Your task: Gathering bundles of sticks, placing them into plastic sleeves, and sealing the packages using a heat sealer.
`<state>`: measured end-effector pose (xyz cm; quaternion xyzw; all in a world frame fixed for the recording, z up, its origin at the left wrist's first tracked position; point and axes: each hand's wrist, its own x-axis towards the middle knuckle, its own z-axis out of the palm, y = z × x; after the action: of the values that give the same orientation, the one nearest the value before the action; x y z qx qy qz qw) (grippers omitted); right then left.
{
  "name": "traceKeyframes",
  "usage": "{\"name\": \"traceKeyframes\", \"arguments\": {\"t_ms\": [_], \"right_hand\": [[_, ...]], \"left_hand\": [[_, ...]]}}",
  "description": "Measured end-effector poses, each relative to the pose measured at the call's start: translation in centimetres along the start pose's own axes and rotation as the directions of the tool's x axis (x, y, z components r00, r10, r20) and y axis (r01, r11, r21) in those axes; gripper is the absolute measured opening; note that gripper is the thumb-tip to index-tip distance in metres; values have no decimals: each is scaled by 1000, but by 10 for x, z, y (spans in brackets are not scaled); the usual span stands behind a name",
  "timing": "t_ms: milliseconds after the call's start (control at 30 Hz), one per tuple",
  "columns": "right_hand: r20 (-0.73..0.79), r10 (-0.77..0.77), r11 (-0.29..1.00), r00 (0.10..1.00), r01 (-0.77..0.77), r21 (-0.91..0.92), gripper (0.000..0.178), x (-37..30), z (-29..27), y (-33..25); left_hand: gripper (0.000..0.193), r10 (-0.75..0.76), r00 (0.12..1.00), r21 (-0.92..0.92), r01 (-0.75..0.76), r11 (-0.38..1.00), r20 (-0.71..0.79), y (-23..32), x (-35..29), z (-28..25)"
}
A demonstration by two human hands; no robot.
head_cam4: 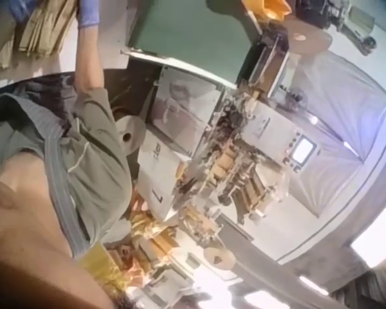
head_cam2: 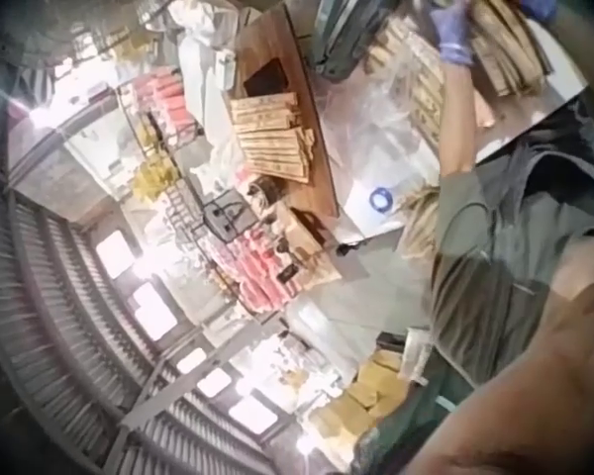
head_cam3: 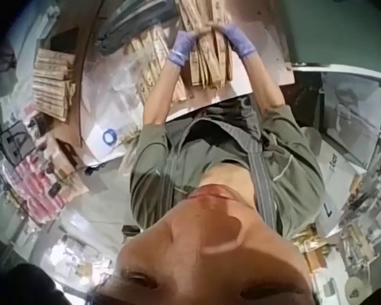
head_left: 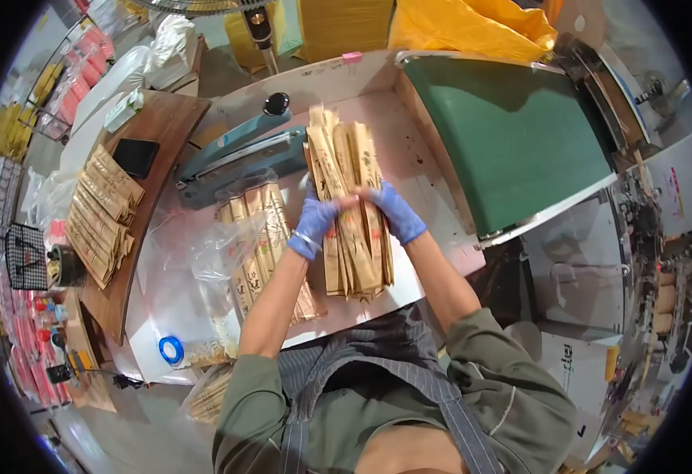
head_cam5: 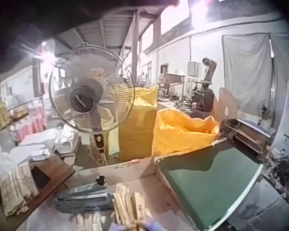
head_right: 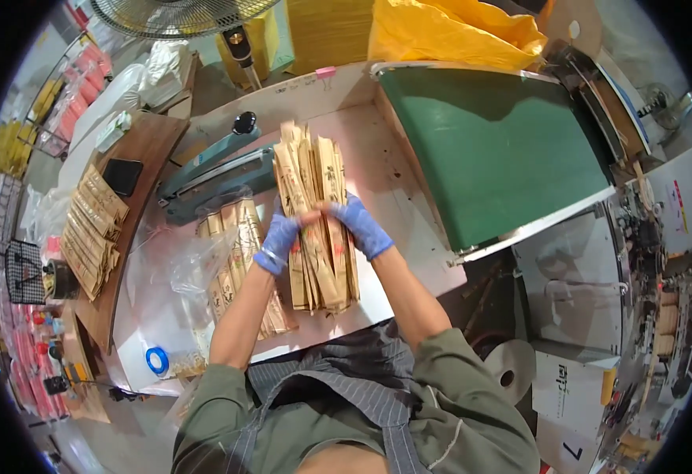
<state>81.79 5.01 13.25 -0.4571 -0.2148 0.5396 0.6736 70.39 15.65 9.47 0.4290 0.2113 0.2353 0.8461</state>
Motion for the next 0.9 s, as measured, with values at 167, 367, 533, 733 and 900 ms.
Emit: {"name": "traceKeyframes", "arguments": {"t_ms": [167,367,533,733,900], "right_hand": [[156,-385,906,910,404,-123,97,-42,39,-50],[316,-600,732,735,663,-155,129,-58,60,-61],[410,-570,667,712,692,-274,113,-70,65,-72],[414,-528,475,741,663,-579,83,-69,98,-58],[594,226,960,772,-74,-268,46,-51,91,-18]], "left_hand": [[116,233,890,418,-398,817,391,87,-52,33],[129,416,777,-86,-428,899,472,104,-75,69],[132,47,920,-334,93,938,389,100,-86,66],[84,175,953,200,-227,953,246,82,-117,35],[61,-190,982,-371,179,911,6,28,-192,32]]}}
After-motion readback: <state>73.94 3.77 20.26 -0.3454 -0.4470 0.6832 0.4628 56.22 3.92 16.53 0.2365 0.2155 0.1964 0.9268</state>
